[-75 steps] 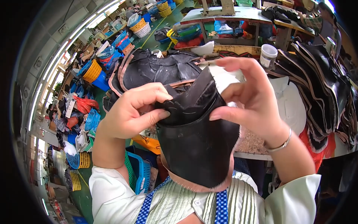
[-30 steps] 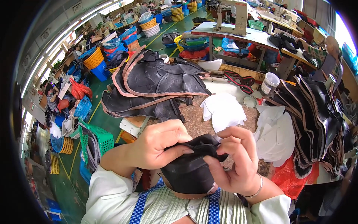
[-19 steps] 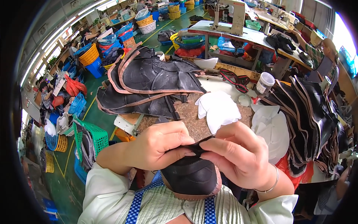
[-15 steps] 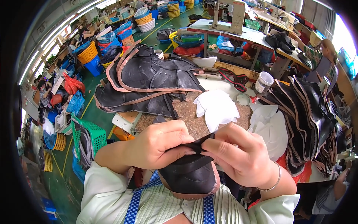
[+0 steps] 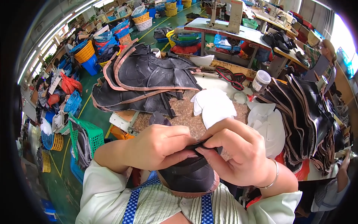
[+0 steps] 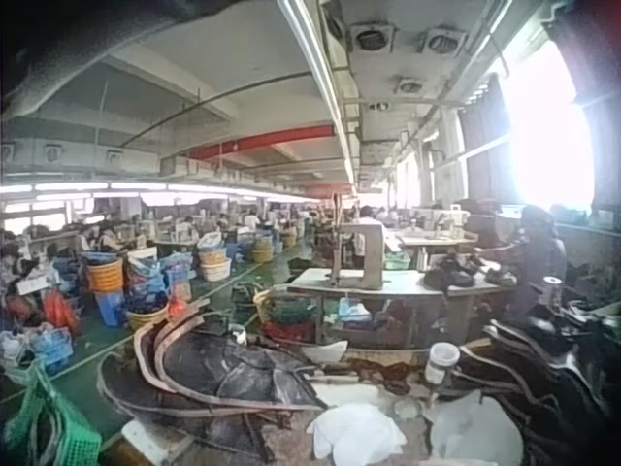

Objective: Manually assembling shoe upper components by inserting liners and internal supports.

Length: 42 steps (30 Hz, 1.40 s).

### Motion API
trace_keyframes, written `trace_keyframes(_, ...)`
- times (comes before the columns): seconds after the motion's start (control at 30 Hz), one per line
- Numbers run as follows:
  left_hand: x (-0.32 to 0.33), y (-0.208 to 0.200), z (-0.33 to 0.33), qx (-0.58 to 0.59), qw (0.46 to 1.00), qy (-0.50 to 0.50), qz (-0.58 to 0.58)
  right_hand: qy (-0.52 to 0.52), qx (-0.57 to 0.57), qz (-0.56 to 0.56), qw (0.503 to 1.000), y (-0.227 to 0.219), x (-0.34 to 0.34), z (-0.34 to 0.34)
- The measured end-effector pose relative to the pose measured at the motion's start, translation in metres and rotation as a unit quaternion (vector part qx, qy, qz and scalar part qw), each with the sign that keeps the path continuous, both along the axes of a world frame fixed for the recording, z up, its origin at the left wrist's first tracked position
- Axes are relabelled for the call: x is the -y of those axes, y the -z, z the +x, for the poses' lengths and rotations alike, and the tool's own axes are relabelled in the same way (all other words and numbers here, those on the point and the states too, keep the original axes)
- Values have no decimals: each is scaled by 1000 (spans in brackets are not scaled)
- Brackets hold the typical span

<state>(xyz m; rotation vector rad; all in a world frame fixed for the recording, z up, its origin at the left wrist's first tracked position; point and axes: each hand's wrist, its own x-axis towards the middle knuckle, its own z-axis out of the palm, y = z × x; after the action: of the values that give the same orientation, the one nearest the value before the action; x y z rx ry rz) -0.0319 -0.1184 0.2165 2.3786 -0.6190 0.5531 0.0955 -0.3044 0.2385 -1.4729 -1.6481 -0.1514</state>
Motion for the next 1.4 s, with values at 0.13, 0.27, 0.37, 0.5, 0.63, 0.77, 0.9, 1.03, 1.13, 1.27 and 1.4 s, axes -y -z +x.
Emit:
trace_keyframes(0.13, -5, -2, 9, 42, 999, 15, 23, -22, -267, 66, 961, 24, -3, -11)
trace_keyframes(0.27, -6, -3, 16, -42, 998, 50, -27, -6, -251, 59, 966, 28, -5, -12)
trace_keyframes(0.37, -5, 1, 17, -83, 992, 22, -90, 13, -311, 50, 949, 27, -13, -12)
trace_keyframes(0.5, -4, -5, 13, -105, 974, 14, -199, -42, -167, 50, 984, 35, -12, 16)
trace_keyframes(0.63, -7, 4, 10, -128, 947, -20, -295, 72, 50, 62, 994, 39, -3, 12)
trace_keyframes(0.77, 5, 10, 5, 23, 982, -93, -161, 65, -57, 46, 995, 45, 0, 11)
trace_keyframes(0.9, 0, 31, 12, 212, 971, -105, -47, -5, -333, -44, 942, 55, 4, 14)
trace_keyframes(1.03, -6, 22, 13, 173, 977, -111, -49, -83, -315, -75, 942, 45, -6, 22)
trace_keyframes(1.13, 2, 14, 14, 124, 983, -112, -80, -121, -162, -76, 976, 22, -3, 27)
trace_keyframes(1.27, 0, 18, 12, 163, 976, -127, -67, -101, -108, -70, 987, 30, -2, 27)
trace_keyframes(1.4, -10, 27, 2, -168, 940, -82, -287, -12, -261, -2, 965, 57, -2, 23)
